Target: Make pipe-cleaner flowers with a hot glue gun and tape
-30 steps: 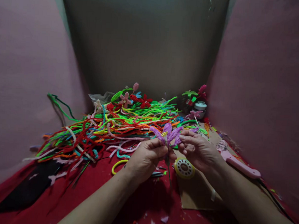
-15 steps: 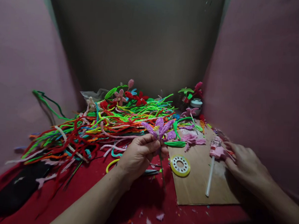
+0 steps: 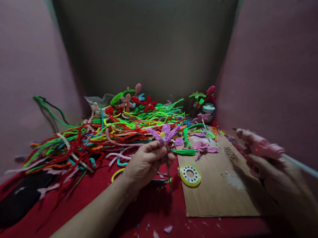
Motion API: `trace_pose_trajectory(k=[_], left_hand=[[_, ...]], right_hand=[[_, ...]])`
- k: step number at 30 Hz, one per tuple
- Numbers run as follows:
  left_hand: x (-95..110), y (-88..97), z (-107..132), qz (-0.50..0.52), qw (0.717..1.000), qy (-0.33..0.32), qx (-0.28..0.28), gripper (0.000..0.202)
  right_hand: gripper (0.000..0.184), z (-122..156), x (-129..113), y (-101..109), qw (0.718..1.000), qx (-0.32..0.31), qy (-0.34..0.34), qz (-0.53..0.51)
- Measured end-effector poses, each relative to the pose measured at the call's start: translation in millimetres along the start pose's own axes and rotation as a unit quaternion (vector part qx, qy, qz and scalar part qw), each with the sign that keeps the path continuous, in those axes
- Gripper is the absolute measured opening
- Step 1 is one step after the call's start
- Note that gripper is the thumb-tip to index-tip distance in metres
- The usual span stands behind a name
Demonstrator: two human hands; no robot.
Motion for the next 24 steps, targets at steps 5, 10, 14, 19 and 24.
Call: trace_pose_trajectory(k=[5,10,14,19,24], left_hand=[[13,-2.6,1,0.009,0.999,-0.045,-0.003,0.013],[30,6.5,-2,0.016,0.994,-0.107,-0.018,0.014],[34,16.5,-6,0.018,0.992,-0.120,-0.014,0.014],[33,21.6,-9,0.015,0.993,-0.119,0.008,0.015],[31,22.9,-11,0.007,0.993,-0.121,0.007,0.013]], right_hand=[[0.014,-4,-42,-20,0.906,-0.055,-0.203,-0.366],[0.013,-3,-94,-64,0.874,-0.177,-0.113,-0.437],[0.016,11,-106,-90,0.928,-0.168,0.013,-0.333],[0.018,30,-87,-108,0.923,-0.217,-0.004,-0.317],[0.020,37,-66,-111,0.922,-0.248,-0.012,-0.296]])
Point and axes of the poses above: each hand's wrist, its own z-axis away from the middle knuckle, its own y-axis out of the back of the hand, x = y × z, the point moved 2 cm from there along -z, towards the middle knuckle, and after that the axes turned 6 degrees about z, right-handed, at the moved point
